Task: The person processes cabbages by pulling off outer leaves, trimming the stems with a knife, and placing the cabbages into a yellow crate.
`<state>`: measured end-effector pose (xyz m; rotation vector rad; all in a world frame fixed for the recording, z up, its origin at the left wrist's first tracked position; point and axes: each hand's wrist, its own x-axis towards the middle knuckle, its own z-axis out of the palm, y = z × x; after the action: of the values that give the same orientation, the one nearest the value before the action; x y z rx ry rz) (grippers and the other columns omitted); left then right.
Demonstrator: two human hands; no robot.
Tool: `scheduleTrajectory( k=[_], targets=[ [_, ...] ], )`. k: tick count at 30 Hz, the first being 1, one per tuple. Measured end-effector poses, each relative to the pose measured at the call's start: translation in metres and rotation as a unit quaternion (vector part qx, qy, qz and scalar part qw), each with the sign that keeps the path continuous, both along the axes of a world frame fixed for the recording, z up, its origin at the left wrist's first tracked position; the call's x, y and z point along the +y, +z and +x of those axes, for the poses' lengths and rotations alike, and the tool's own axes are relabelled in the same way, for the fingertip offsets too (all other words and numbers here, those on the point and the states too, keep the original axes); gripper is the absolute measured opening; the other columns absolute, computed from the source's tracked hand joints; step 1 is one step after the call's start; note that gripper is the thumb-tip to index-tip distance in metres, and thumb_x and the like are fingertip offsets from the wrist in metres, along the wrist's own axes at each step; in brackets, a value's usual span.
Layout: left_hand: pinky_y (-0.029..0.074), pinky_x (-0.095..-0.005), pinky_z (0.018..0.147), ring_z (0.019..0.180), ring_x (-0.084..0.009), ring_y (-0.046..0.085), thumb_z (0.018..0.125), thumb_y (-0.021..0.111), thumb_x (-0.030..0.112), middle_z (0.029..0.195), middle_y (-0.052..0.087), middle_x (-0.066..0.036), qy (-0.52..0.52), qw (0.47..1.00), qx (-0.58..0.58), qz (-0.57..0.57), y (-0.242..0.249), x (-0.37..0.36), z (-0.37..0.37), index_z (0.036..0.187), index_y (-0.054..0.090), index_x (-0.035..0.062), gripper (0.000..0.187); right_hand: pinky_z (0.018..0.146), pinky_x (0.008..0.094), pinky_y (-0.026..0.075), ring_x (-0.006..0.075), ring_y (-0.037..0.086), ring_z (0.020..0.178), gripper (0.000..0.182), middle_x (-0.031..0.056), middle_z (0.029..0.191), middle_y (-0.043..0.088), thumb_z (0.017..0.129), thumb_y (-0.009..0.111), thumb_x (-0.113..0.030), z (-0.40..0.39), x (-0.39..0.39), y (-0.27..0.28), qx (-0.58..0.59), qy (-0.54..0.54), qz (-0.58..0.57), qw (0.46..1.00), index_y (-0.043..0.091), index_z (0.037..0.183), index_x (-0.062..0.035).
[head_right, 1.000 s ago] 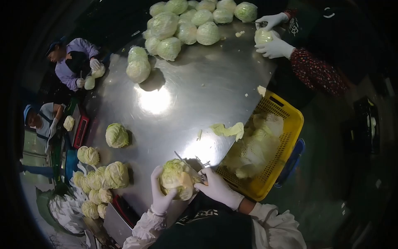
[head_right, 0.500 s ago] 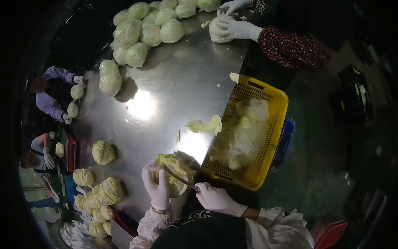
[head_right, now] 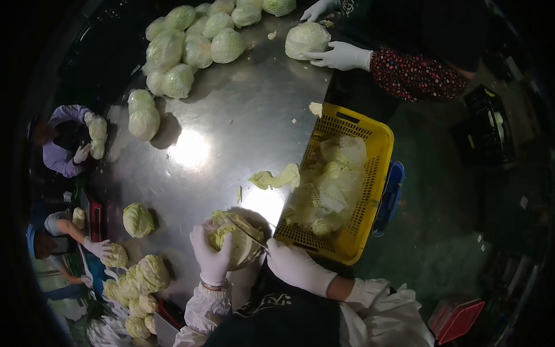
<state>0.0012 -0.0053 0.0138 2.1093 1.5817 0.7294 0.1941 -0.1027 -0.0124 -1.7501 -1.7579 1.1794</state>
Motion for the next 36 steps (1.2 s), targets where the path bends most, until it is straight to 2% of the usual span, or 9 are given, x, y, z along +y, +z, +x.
scheduleTrajectory(
  k=[3,5,18,24,27,28,29,32,36],
  targets=[
    [0.043,-0.0449,0.096,0.104,-0.0360,0.052,0.076,0.078,0.010,0.113,0.062,-0.016,-0.032,0.999,-0.028,-0.010,-0.004,0.005,-0.007,0.102,0.060,0.0019,0.033,0.056,0.0405,0.059,0.0340,0.072,0.066,0.018,0.0188,0.077,0.067,0.097,0.059,-0.014,0.010,-0.011,0.007,0.014,0.024,0.025,0.999,0.048,0.099,-0.0007],
    [0.045,-0.0476,0.091,0.103,-0.0385,0.054,0.077,0.080,0.019,0.113,0.063,-0.016,-0.034,0.999,0.026,0.018,-0.002,0.003,-0.003,0.102,0.060,0.0028,0.035,0.064,0.0498,0.056,0.0425,0.069,0.071,0.021,0.0231,0.077,0.066,0.099,0.058,-0.016,0.009,-0.005,0.011,0.004,0.022,-0.034,0.999,0.046,0.100,0.0010],
    [0.046,-0.0496,0.089,0.099,-0.0400,0.053,0.083,0.075,0.020,0.102,0.060,-0.016,0.008,0.998,0.061,0.010,-0.014,0.016,-0.012,0.102,0.059,0.0024,0.031,0.059,0.0479,0.059,0.0396,0.074,0.069,0.019,0.0256,0.074,0.070,0.094,0.053,-0.007,-0.023,0.053,-0.047,-0.065,0.004,0.043,0.997,0.051,0.107,0.0067],
    [0.045,-0.0470,0.088,0.097,-0.0364,0.052,0.084,0.074,0.017,0.103,0.060,-0.015,-0.026,0.996,0.052,0.066,-0.011,0.005,-0.014,0.105,0.063,0.0032,0.028,0.076,0.0558,0.056,0.0496,0.070,0.078,0.027,0.0299,0.079,0.069,0.096,0.051,-0.012,-0.013,0.020,-0.015,-0.004,-0.010,-0.059,0.998,0.051,0.111,0.0103],
    [0.046,-0.0483,0.088,0.098,-0.0374,0.053,0.082,0.076,0.017,0.105,0.060,-0.016,-0.053,0.991,0.081,0.090,-0.007,-0.012,-0.005,0.106,0.065,0.0036,0.030,0.074,0.0577,0.055,0.0510,0.069,0.078,0.028,0.0306,0.083,0.070,0.097,0.050,-0.014,-0.013,0.006,-0.056,-0.002,-0.019,-0.064,0.998,0.051,0.111,0.0100],
    [0.046,-0.0491,0.090,0.101,-0.0384,0.053,0.079,0.077,0.018,0.109,0.061,-0.017,-0.062,0.990,0.078,0.102,0.001,-0.021,0.002,0.104,0.067,0.0039,0.031,0.063,0.0516,0.055,0.0402,0.070,0.065,0.025,0.0229,0.077,0.070,0.099,0.051,-0.016,-0.015,0.005,-0.063,-0.042,-0.023,-0.025,0.999,0.051,0.111,0.0054],
    [0.047,-0.0495,0.094,0.106,-0.0395,0.055,0.078,0.078,0.021,0.115,0.062,-0.016,-0.062,0.990,0.091,0.083,0.003,-0.030,-0.001,0.107,0.068,0.0068,0.034,0.063,0.0516,0.055,0.0402,0.070,0.065,0.025,0.0229,0.077,0.070,0.099,0.051,-0.016,-0.012,0.005,-0.071,-0.043,-0.022,-0.018,0.999,0.051,0.111,0.0054],
    [0.046,-0.0505,0.096,0.110,-0.0384,0.054,0.077,0.079,0.022,0.118,0.060,-0.017,-0.087,0.989,0.060,0.102,-0.003,-0.052,-0.031,0.107,0.067,0.0069,0.036,0.055,0.0314,0.050,0.0128,0.059,0.058,0.019,0.0062,0.069,0.058,0.099,0.056,-0.016,-0.002,-0.001,-0.051,0.274,-0.154,-0.160,0.936,0.051,0.110,-0.0021],
    [0.044,-0.0430,0.103,0.120,-0.0318,0.051,0.073,0.084,0.017,0.130,0.050,-0.018,-0.026,0.996,-0.078,0.041,-0.018,-0.082,-0.067,0.112,0.058,0.0021,0.049,0.070,0.0438,0.052,0.0326,0.066,0.076,0.025,0.0180,0.086,0.066,0.097,0.058,-0.020,-0.005,-0.005,-0.045,0.181,-0.101,-0.040,0.977,0.054,0.110,0.0006]
  ],
)
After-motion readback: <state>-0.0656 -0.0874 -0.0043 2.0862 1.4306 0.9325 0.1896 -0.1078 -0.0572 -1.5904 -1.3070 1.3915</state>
